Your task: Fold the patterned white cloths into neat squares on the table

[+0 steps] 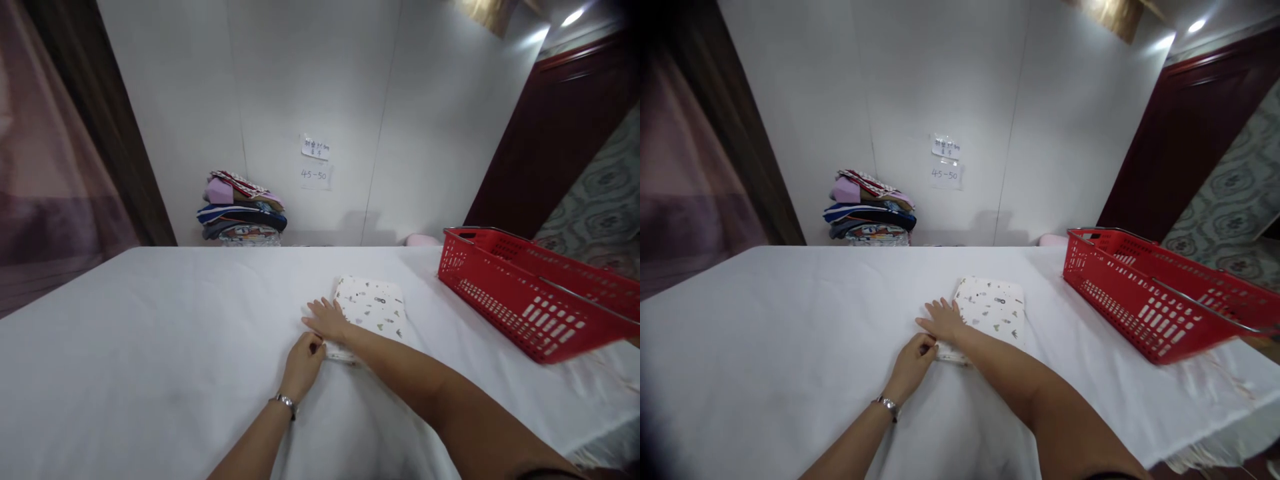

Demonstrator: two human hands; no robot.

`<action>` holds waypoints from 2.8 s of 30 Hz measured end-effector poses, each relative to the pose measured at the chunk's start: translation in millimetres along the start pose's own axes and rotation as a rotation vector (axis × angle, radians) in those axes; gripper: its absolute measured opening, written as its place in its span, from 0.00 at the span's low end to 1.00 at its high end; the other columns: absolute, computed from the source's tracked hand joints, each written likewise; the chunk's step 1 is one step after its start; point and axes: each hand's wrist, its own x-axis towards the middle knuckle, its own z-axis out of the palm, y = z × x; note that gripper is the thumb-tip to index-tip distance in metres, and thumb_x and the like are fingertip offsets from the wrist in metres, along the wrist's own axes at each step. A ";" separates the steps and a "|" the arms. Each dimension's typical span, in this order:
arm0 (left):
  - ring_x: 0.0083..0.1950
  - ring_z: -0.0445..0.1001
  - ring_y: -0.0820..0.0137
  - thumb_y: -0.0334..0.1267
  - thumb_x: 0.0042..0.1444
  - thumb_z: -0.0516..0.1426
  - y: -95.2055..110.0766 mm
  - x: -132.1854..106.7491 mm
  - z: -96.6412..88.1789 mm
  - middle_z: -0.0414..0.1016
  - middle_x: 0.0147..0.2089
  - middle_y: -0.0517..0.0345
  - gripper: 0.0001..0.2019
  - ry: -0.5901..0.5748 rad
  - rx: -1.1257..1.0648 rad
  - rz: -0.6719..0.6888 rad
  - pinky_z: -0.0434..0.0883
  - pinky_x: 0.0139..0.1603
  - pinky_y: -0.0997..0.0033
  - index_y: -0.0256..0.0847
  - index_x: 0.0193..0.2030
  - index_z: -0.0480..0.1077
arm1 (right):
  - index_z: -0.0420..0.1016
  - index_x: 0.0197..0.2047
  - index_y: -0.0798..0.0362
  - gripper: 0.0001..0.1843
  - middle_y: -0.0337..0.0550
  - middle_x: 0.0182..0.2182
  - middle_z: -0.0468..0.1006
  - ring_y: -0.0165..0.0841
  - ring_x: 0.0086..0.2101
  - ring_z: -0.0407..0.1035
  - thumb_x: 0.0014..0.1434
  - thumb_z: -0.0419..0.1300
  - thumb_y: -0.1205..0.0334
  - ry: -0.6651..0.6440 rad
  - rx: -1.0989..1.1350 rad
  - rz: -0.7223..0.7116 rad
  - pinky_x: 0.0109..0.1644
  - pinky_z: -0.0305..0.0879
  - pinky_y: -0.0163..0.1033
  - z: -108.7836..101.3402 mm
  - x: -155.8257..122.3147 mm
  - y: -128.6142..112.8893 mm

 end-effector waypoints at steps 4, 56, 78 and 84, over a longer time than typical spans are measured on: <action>0.32 0.67 0.74 0.36 0.50 0.50 -0.6 0.8 -0.8 0.69 0.33 0.61 0.04 -0.014 -0.003 -0.010 0.62 0.35 0.73 0.40 0.30 0.64 | 0.41 0.65 0.49 0.38 0.44 0.64 0.40 0.39 0.62 0.29 0.57 0.34 0.37 0.051 0.052 -0.003 0.61 0.27 0.51 -15.1 -13.6 16.3; 0.63 0.51 0.63 0.48 0.56 0.49 71.8 -12.7 61.7 0.59 0.60 0.53 0.23 -0.334 0.338 0.519 0.50 0.63 0.57 0.43 0.56 0.59 | 0.49 0.63 0.58 0.31 0.50 0.63 0.46 0.40 0.62 0.35 0.60 0.42 0.51 0.164 -0.156 0.061 0.61 0.37 0.49 -43.0 -31.8 109.8; 0.66 0.44 0.65 0.48 0.60 0.41 57.9 -16.4 66.5 0.55 0.63 0.61 0.23 -0.374 0.327 0.370 0.36 0.65 0.52 0.48 0.60 0.56 | 0.43 0.64 0.59 0.41 0.50 0.64 0.40 0.42 0.62 0.30 0.57 0.33 0.38 0.044 -0.184 0.200 0.60 0.28 0.53 -47.5 0.2 135.7; 0.66 0.44 0.65 0.47 0.60 0.41 61.2 -15.9 66.8 0.53 0.64 0.61 0.23 -0.383 0.350 0.349 0.35 0.65 0.50 0.47 0.60 0.56 | 0.40 0.65 0.56 0.41 0.46 0.64 0.38 0.40 0.62 0.29 0.57 0.32 0.37 0.070 -0.202 0.220 0.61 0.25 0.52 -26.2 7.3 148.2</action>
